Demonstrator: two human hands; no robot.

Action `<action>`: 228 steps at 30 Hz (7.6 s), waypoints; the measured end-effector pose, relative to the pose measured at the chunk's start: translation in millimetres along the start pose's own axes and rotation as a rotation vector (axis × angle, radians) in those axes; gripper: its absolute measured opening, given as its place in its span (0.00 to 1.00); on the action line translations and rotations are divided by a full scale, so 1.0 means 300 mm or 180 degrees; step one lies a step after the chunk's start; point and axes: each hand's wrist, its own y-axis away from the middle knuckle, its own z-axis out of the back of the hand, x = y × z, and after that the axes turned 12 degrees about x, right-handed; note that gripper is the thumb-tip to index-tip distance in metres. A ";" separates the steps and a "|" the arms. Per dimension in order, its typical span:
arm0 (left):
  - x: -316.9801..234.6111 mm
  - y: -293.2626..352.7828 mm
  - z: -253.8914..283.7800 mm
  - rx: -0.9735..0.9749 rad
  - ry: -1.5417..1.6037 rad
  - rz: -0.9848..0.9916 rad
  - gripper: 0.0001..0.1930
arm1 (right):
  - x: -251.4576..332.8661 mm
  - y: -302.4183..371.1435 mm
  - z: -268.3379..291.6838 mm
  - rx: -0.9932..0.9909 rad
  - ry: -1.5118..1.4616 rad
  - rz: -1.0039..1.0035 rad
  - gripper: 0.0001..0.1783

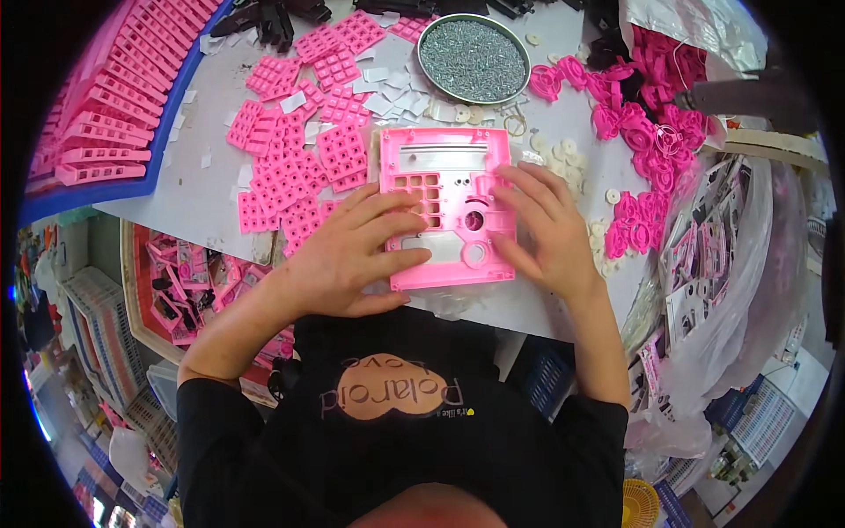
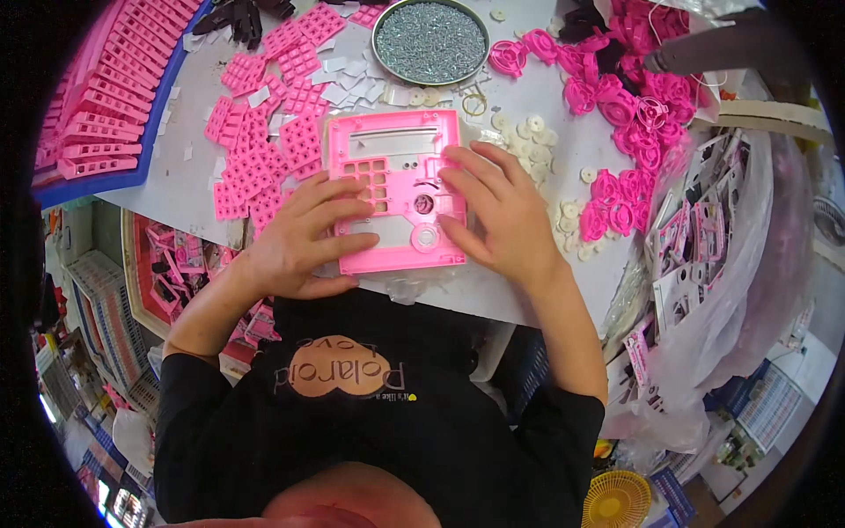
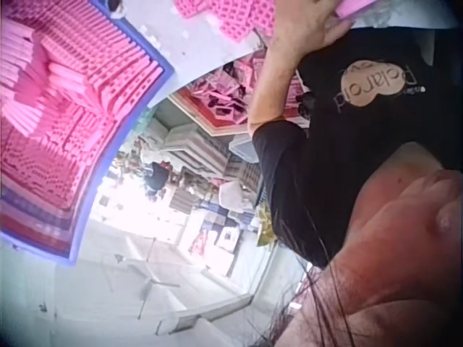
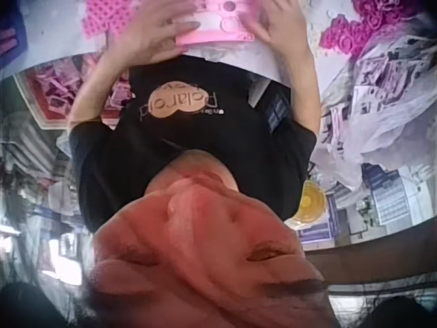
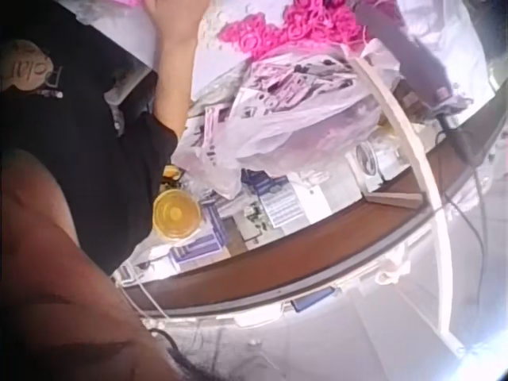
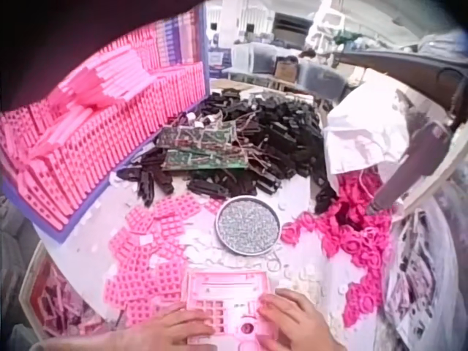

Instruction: Assembling small electronic boards and plastic parts into a toy casing using a glue gun at a workbench.

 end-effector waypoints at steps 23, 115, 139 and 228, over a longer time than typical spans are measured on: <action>-0.032 -0.047 -0.016 0.0388 -0.0428 0.0518 0.35 | -0.245 -0.154 0.041 -0.0066 0.0579 -0.1619 0.12; 0.014 -0.192 -0.091 -0.0675 -0.1155 -0.0025 0.07 | 0.144 -0.137 -0.064 -0.1212 -0.3103 0.0841 0.13; 0.498 0.137 0.376 -0.1789 -0.0566 0.2485 0.16 | 0.062 -0.136 0.185 -0.2068 -0.3191 0.0325 0.24; -0.106 0.043 0.136 -0.2323 0.2030 0.0286 0.25 | 0.195 -0.255 0.074 -0.0217 -0.5161 0.0008 0.14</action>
